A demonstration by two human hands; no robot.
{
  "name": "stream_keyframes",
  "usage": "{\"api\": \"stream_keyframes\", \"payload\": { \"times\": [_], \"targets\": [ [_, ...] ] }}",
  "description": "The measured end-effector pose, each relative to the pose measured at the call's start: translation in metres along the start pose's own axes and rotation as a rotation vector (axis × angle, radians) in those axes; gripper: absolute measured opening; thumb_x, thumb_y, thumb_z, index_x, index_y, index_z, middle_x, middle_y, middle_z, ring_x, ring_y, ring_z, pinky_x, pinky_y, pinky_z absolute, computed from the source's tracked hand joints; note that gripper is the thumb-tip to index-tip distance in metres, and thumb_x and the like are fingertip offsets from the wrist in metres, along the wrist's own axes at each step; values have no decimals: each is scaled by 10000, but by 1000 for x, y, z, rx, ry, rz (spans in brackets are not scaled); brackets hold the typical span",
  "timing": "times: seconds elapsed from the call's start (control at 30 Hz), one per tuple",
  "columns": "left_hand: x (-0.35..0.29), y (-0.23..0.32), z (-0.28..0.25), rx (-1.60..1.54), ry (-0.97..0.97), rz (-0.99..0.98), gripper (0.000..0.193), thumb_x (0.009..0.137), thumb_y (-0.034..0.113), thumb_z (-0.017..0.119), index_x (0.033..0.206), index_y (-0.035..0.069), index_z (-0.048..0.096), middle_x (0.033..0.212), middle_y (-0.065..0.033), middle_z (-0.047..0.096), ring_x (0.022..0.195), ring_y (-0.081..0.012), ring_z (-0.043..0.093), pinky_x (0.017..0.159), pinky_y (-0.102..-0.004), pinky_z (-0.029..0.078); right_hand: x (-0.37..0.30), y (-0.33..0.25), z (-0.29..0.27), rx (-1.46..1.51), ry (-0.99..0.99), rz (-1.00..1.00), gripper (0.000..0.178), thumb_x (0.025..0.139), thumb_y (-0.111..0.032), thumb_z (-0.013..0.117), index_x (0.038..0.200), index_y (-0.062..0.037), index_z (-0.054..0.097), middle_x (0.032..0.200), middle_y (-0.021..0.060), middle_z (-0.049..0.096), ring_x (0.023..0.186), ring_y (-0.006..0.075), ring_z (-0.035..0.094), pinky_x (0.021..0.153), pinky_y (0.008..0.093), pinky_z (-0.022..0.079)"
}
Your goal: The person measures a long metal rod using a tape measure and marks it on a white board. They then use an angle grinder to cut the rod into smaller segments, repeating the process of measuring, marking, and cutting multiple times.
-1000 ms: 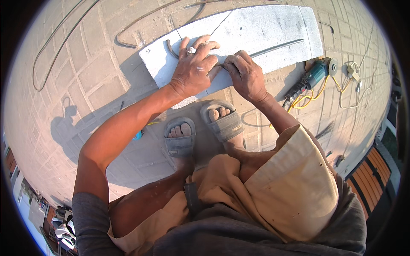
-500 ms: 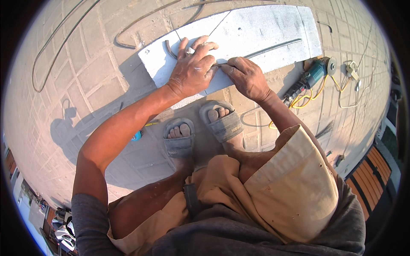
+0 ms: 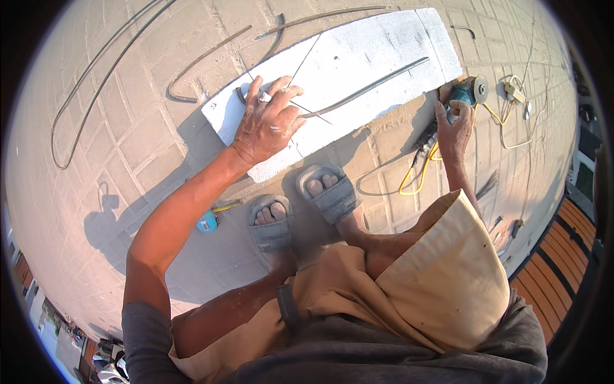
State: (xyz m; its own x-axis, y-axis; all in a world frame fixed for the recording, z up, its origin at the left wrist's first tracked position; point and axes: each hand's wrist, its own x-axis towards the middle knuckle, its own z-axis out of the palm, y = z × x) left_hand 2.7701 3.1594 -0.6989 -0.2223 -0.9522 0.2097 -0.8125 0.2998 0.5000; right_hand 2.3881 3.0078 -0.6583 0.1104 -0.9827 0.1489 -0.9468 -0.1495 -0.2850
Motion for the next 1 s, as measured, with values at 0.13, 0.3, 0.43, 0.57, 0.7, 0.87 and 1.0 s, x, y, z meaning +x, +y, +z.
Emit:
{"api": "stream_keyframes", "payload": {
  "times": [0.13,0.3,0.43,0.57,0.7,0.87,1.0],
  "targets": [
    [16,2,8,-32,17,103,125,840,134,785,829,96,666,1243,-12,614,1371,-234,470,1184,-616,179,31,137,9,-144,18,390,808,789,-551,809,1261,50,547,1193,218,623,1021,300,618,921,443,479],
    [41,2,9,-6,4,114,133,836,133,782,813,97,657,1160,-13,608,1331,-233,499,1129,-667,236,37,104,13,417,-516,771,678,765,-518,832,1101,51,680,1013,179,690,890,253,654,789,484,482],
    [75,9,22,-40,114,69,109,831,106,775,814,69,673,1158,-31,609,1292,-250,525,1107,-661,252,34,98,28,379,-344,671,540,754,-486,849,899,9,690,814,87,672,698,201,609,651,383,466],
    [105,20,59,-94,146,115,88,845,139,749,841,73,690,1151,-30,605,1297,-247,523,1140,-640,234,34,147,43,596,-46,613,455,727,-320,861,969,32,706,917,112,718,789,193,663,736,367,516],
    [110,13,46,7,202,87,92,862,172,725,859,84,700,1144,-20,608,1292,-235,521,1143,-607,248,67,123,48,619,10,694,513,611,-205,852,1058,-10,690,969,109,715,856,219,688,787,341,525],
    [106,2,63,20,214,12,143,859,205,731,897,71,696,1137,-26,611,1271,-225,516,1109,-599,282,54,106,53,851,89,564,432,617,-133,792,1014,-20,664,913,72,680,807,213,680,742,344,542],
    [101,20,52,78,239,4,267,873,267,732,1025,53,682,1160,-72,615,1282,-238,510,1106,-590,306,31,85,33,1117,45,688,291,688,-95,740,957,-52,637,823,34,625,676,160,624,616,314,511]
  ]
}}
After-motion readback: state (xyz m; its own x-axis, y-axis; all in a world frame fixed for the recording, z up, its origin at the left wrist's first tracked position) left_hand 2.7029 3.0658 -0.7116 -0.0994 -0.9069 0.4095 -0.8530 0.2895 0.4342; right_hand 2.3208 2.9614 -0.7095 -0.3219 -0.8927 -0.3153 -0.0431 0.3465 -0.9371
